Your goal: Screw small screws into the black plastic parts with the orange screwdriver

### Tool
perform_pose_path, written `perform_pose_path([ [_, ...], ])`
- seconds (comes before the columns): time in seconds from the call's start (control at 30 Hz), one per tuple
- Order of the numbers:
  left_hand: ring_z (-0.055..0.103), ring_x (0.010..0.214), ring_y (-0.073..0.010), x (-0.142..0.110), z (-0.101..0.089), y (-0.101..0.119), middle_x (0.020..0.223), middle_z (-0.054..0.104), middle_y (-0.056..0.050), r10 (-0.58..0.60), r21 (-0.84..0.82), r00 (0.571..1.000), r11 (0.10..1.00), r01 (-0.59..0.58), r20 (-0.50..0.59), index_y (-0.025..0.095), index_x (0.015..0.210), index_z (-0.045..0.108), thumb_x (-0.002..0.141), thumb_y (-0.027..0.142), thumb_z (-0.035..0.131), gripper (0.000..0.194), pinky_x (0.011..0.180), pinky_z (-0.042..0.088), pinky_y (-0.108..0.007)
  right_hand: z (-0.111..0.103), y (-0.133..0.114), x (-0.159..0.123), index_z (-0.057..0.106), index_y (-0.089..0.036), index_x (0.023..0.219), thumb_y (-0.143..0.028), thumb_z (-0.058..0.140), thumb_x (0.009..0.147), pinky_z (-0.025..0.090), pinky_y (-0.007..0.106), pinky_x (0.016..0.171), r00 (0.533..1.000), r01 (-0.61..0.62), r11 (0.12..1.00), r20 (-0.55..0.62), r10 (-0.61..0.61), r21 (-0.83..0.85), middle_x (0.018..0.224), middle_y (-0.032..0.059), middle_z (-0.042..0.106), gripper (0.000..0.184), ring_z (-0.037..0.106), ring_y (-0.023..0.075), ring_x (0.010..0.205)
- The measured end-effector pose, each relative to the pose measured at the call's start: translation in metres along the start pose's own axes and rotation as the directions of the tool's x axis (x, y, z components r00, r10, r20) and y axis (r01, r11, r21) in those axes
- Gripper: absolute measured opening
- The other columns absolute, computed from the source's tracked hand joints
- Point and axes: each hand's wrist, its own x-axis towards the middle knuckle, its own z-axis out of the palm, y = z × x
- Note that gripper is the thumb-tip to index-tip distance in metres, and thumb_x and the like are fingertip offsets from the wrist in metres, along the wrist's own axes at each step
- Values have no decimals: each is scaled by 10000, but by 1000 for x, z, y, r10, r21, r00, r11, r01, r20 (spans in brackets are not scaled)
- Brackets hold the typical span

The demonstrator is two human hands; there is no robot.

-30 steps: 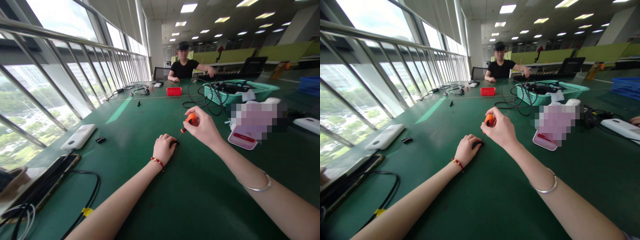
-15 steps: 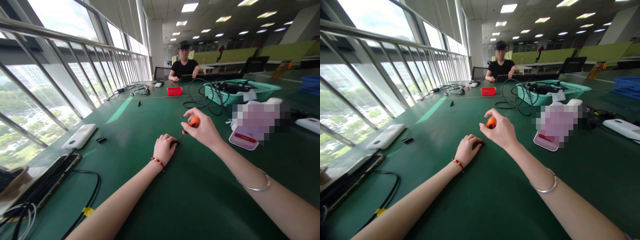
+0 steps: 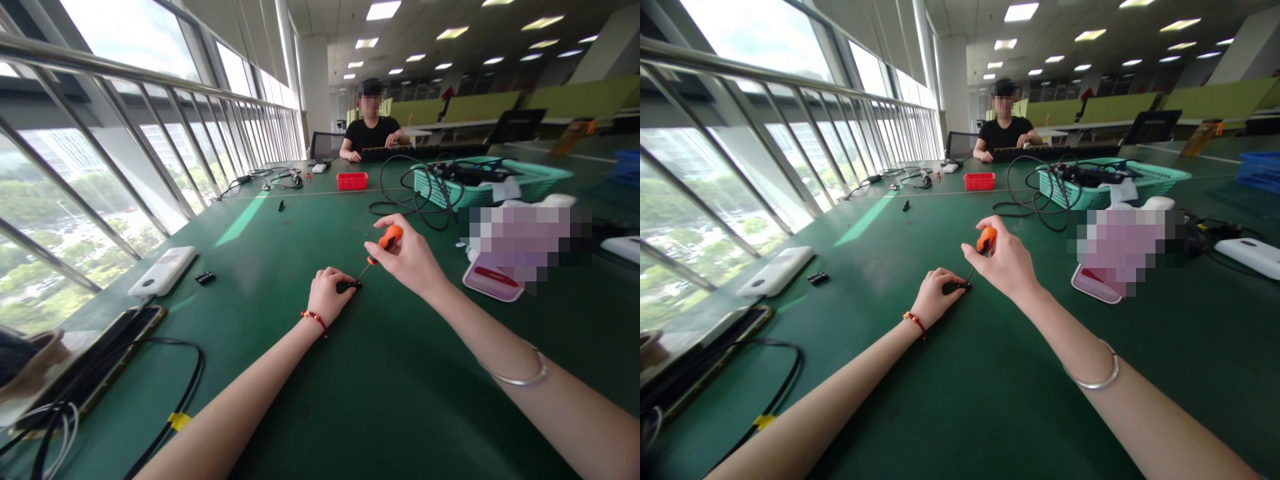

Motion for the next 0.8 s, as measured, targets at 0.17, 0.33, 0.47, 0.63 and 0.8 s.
perform_pose_path([
  [0.17,518,920,-213,-1,0,1,938,631,-41,-1,-2,1000,1000,1,-3,210,874,721,752,229,652,142,874,439,-359,1,-2,0,555,-231,740,-521,475,782,337,253,542,998,-60,997,-36,58,-49,589,-13,548,304,505,160,575],
  [0.33,521,921,-212,0,0,1,939,632,-41,-1,2,1000,1000,1,2,210,870,722,756,227,645,139,875,437,-357,0,-1,0,534,-209,653,-392,502,754,353,255,572,997,-8,1000,-76,9,22,581,-5,550,211,491,148,567],
  [0.47,521,926,-212,-1,0,0,947,631,-41,-1,6,1000,1000,1,2,210,869,720,761,232,639,136,872,437,-355,-2,-2,0,464,-205,565,-358,493,744,339,255,556,993,17,1000,-116,-14,17,521,-10,490,237,455,138,536],
  [0.63,519,926,-210,-1,0,0,945,630,-43,3,10,1000,1000,-3,2,207,873,719,761,230,638,140,875,434,-354,-3,-3,0,465,-203,560,-333,489,734,340,254,555,994,18,999,-107,-14,37,531,-9,492,219,460,138,546],
  [0.8,519,926,-209,-1,0,1,942,630,-40,3,16,1000,1000,-3,1,214,866,717,759,233,638,134,873,434,-353,-2,-3,-1,463,-201,554,-337,485,736,336,253,559,995,23,999,-102,-18,40,533,-11,492,229,454,134,547],
])
